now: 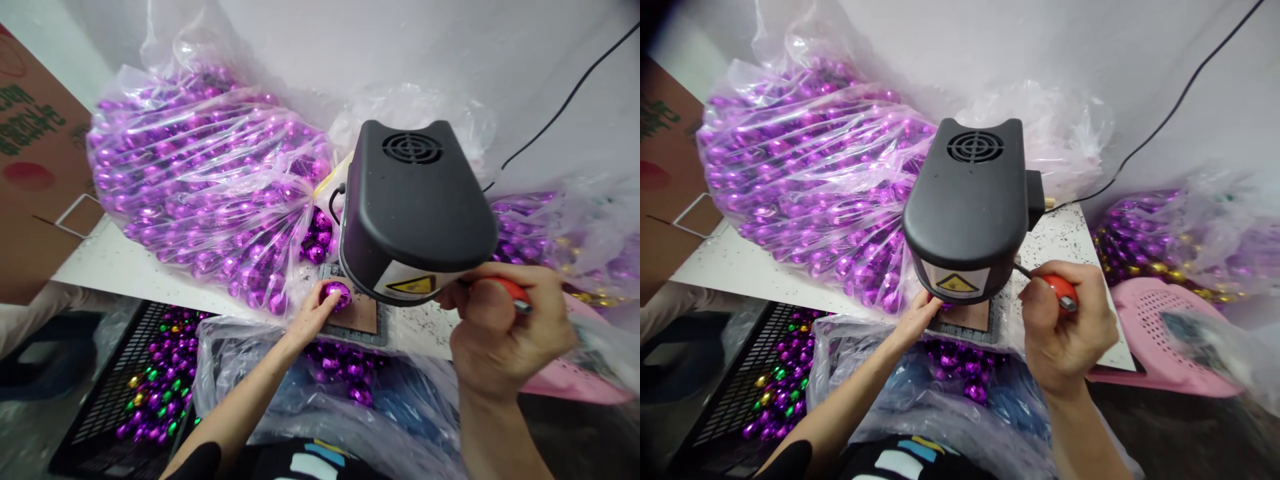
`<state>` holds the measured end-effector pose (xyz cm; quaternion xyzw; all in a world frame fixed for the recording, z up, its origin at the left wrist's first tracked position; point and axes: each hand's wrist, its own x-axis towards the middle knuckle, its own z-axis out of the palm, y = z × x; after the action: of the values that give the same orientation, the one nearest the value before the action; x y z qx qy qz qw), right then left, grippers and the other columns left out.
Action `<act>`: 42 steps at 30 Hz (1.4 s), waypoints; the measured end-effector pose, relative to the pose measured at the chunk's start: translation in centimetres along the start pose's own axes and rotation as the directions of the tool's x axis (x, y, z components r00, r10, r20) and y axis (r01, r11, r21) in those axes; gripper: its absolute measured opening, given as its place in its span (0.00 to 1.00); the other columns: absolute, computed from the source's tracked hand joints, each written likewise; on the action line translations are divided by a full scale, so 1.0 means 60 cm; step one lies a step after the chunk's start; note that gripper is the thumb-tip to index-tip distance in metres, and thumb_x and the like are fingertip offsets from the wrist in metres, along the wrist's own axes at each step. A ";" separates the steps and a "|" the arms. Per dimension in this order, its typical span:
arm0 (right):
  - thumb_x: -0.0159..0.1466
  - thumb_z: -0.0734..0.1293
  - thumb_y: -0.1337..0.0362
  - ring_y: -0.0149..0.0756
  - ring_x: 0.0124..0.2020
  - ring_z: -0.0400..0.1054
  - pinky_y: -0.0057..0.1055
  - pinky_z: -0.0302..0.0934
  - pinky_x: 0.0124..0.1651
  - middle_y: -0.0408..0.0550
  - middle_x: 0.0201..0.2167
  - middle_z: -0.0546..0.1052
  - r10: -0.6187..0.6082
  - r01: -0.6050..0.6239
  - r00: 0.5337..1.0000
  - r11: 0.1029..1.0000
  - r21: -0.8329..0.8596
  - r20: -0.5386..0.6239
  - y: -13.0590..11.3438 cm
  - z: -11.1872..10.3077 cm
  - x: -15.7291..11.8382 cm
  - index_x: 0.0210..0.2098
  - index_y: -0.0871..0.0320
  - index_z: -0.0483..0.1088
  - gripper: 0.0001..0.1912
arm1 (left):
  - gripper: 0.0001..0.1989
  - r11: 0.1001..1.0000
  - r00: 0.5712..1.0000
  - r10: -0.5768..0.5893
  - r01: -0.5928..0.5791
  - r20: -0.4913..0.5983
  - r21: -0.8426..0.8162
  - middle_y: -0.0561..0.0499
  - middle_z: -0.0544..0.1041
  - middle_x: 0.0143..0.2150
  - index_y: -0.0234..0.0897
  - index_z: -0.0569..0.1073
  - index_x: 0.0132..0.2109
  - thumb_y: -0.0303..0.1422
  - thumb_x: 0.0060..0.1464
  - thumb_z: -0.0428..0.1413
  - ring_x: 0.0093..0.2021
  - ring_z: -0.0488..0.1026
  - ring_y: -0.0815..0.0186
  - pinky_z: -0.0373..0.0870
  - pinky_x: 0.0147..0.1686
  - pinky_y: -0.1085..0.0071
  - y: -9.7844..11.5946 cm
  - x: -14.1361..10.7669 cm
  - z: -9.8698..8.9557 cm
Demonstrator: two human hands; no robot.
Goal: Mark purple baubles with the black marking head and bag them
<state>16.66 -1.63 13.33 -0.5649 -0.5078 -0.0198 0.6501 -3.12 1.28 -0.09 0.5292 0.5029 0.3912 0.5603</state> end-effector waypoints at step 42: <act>0.64 0.65 0.48 0.25 0.21 0.64 0.28 0.57 0.25 0.37 0.24 0.71 0.022 -0.021 1.000 0.999 -0.050 0.018 -0.007 -0.003 -0.001 0.32 0.55 0.72 0.16 | 0.19 0.808 0.920 0.373 -0.259 -0.119 0.529 0.44 0.77 0.47 0.40 0.73 0.55 0.44 0.62 0.57 0.50 0.72 0.53 0.67 0.55 0.50 -0.050 0.008 0.024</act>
<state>16.50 -1.96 13.59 -0.5864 -0.5071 -0.0202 0.6313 -1.88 1.05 -3.21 0.6873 0.5495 0.3901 0.2710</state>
